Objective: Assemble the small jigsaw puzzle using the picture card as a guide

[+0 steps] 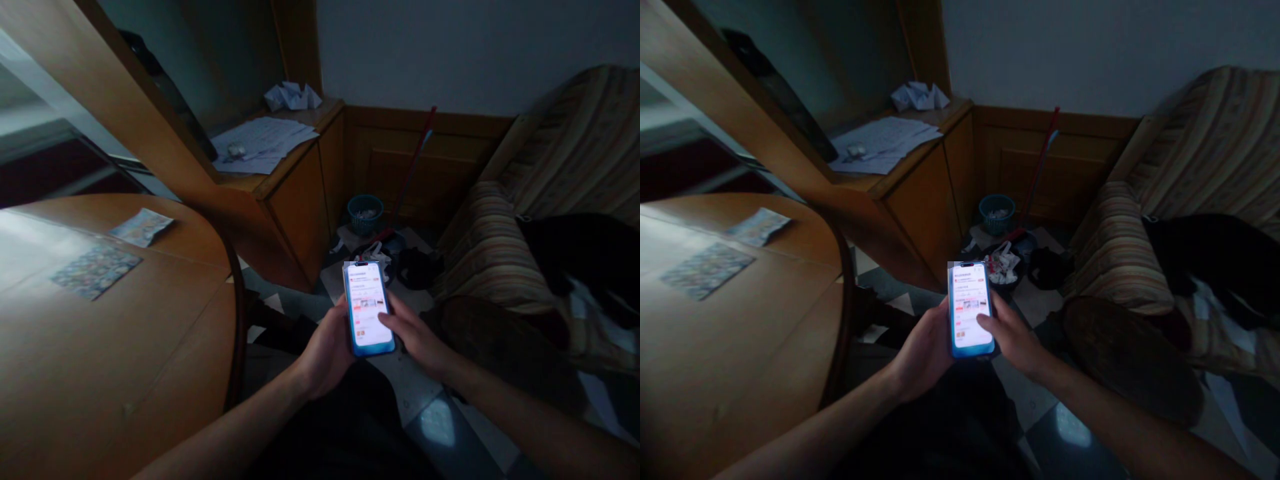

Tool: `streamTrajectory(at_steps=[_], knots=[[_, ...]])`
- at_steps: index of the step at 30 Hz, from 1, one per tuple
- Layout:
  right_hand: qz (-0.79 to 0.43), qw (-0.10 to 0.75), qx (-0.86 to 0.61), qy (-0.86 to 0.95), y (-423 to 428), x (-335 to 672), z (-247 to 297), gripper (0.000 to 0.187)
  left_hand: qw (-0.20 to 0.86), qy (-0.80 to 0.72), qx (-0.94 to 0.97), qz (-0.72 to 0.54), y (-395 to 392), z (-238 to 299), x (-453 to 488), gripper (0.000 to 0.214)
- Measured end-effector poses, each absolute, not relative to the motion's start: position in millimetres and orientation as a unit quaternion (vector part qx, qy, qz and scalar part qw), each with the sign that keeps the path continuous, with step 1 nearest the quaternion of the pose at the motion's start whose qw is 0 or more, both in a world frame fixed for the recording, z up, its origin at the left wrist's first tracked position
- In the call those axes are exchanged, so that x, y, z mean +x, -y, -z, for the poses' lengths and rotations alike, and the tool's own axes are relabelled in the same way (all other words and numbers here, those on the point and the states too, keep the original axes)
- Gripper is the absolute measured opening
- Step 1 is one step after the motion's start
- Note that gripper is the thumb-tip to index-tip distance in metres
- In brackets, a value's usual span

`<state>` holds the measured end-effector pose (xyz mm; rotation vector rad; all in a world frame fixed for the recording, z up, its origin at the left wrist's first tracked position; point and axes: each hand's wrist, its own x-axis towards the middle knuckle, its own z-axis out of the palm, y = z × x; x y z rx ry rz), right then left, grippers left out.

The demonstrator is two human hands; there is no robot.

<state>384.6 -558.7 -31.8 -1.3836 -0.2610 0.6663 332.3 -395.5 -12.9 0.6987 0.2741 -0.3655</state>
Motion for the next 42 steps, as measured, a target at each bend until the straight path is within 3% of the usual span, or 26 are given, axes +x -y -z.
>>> streamTrajectory(at_steps=[4,10,12,19,25,35,39,42], knots=[[-0.301,0.723,-0.615,0.091,554.6,386.9,22.6,0.045,0.915,-0.136,0.339,0.173,396.4,10.1,333.4,0.044],[-0.315,0.688,-0.615,0.222,564.0,385.8,25.6,0.095,0.910,-0.138,0.349,0.178,393.8,10.6,334.1,0.041],[-0.299,0.668,-0.638,0.238,566.1,384.3,30.2,0.099,0.906,-0.144,0.355,0.178,393.0,11.6,334.2,0.040],[-0.300,0.703,-0.623,0.164,561.7,382.5,35.9,0.083,0.910,-0.135,0.345,0.187,393.4,12.0,333.8,0.042],[-0.338,0.759,-0.555,0.038,558.1,386.9,27.6,0.046,0.907,-0.143,0.345,0.197,394.5,8.2,333.5,0.046],[-0.323,0.752,-0.574,0.014,555.7,385.1,33.1,0.049,0.907,-0.137,0.347,0.197,395.3,8.7,332.1,0.052],[-0.296,0.760,-0.579,0.005,551.8,384.9,33.8,0.036,0.905,-0.137,0.354,0.194,395.9,8.2,332.3,0.051],[-0.286,0.774,-0.565,-0.005,549.4,384.6,34.0,0.040,0.905,-0.134,0.356,0.190,395.7,8.6,331.9,0.050]])
